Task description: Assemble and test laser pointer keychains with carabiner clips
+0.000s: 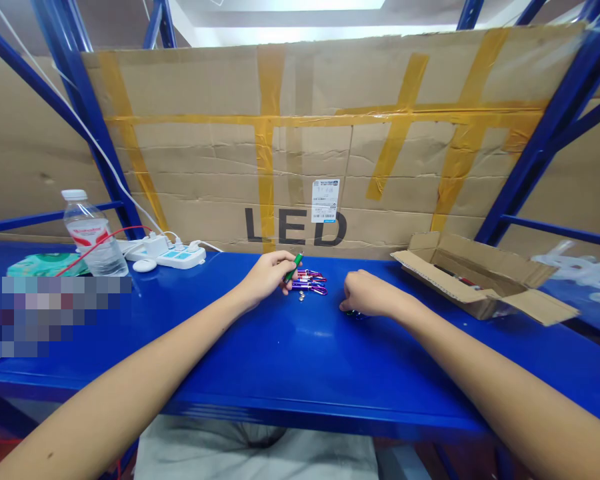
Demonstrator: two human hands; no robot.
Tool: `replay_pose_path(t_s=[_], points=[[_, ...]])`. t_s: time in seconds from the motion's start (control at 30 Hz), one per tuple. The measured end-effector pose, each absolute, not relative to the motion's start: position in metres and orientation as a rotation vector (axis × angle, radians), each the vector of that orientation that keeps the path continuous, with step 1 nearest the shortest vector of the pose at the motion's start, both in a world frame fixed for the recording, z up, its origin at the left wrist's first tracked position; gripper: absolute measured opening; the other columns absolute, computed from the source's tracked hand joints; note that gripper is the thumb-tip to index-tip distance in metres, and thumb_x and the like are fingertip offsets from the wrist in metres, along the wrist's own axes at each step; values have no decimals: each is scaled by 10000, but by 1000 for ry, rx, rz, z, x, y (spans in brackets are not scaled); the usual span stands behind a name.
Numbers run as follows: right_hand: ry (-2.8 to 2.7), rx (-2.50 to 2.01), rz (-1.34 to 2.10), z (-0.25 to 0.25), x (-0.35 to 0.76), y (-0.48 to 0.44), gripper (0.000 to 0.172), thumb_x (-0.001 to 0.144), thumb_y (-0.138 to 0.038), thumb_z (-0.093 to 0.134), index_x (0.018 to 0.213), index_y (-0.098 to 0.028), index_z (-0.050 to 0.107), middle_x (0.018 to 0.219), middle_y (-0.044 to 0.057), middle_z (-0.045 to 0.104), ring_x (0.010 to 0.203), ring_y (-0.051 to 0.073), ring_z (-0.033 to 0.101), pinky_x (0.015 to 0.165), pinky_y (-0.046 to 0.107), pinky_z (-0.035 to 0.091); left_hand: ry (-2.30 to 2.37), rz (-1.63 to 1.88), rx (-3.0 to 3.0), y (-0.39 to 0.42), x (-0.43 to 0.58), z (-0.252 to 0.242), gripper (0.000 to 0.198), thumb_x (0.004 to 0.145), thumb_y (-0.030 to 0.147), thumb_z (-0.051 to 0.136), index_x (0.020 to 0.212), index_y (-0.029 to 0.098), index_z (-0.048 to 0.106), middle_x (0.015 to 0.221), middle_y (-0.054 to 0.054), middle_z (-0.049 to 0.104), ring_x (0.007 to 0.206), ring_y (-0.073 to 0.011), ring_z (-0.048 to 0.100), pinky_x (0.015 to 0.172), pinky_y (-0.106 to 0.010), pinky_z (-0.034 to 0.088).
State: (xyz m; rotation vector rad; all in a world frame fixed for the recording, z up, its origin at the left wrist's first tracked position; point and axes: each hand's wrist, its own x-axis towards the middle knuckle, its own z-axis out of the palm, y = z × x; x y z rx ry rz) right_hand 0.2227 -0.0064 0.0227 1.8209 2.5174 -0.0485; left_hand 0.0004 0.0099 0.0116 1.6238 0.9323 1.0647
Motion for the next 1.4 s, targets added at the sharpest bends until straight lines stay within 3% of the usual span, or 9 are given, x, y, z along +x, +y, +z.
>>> replay_pose_path(t_s=[0.13, 0.37, 0.53, 0.7, 0.83, 0.9, 1.03, 1.23, 1.4], points=[[2556, 1823, -175, 15, 220, -5, 148, 675, -165, 654, 542, -182, 592, 575, 41, 604, 578, 162, 566, 480, 257, 349, 914, 1056, 1557, 10, 1, 13, 86, 797, 170, 470, 818, 155, 552, 688, -14, 578, 516, -100, 534, 461, -255, 453], [2673, 1874, -452, 19, 212, -14, 33, 629, -197, 637, 610, -178, 617, 608, 24, 625, 523, 144, 536, 467, 262, 349, 791, 1033, 1445, 11, -1, 12, 86, 710, 161, 445, 781, 174, 492, 632, 20, 457, 465, -80, 400, 419, -235, 349], [2874, 1765, -1239, 30, 215, -15, 62, 702, -189, 567, 643, -171, 558, 665, 29, 655, 579, 118, 561, 495, 224, 383, 915, 989, 1652, 10, 0, 10, 29, 759, 217, 450, 747, 195, 436, 581, 48, 386, 471, -81, 329, 449, -228, 272], [2571, 1691, -2136, 18, 208, -12, 129, 766, -219, 580, 698, -181, 478, 577, -11, 550, 474, 93, 496, 410, 203, 318, 983, 963, 2247, 0, 0, 8, 140, 802, 295, 577, 874, 179, 549, 708, 22, 537, 635, -116, 460, 606, -253, 380], [2364, 1538, -2529, 10, 201, -15, 164, 782, -253, 646, 764, -173, 505, 549, -37, 488, 438, 79, 432, 399, 202, 306, 891, 888, 2481, -5, -2, 7, 140, 856, 266, 549, 978, 199, 563, 790, 8, 623, 686, -129, 523, 650, -254, 395], [2308, 1441, -2603, 11, 200, -17, 162, 802, -278, 651, 801, -164, 537, 563, -36, 482, 447, 80, 426, 408, 210, 331, 891, 905, 2575, -5, -2, 7, 44, 865, 227, 533, 886, 196, 556, 753, 20, 607, 671, -120, 506, 640, -247, 372], [2375, 1285, -2598, 14, 201, -19, 221, 824, -357, 662, 843, -148, 594, 633, -22, 492, 500, 89, 458, 444, 232, 398, 931, 963, 2634, -3, -2, 7, 152, 865, 211, 539, 726, 182, 486, 667, 35, 537, 623, -108, 442, 598, -241, 326], [2728, 1311, -2221, 11, 203, -15, 286, 856, -388, 600, 690, -156, 577, 623, -21, 489, 486, 96, 497, 505, 267, 458, 1031, 968, 2525, 0, -1, 5, 207, 848, 253, 581, 695, 184, 460, 624, 41, 514, 593, -108, 421, 567, -237, 303], [2856, 1532, -2057, 2, 199, -10, 268, 819, -277, 545, 573, -173, 515, 532, -40, 425, 417, 82, 438, 426, 236, 383, 1083, 907, 2614, 1, 1, -1, 204, 860, 278, 571, 712, 190, 462, 657, 22, 539, 608, -125, 435, 574, -253, 285]])
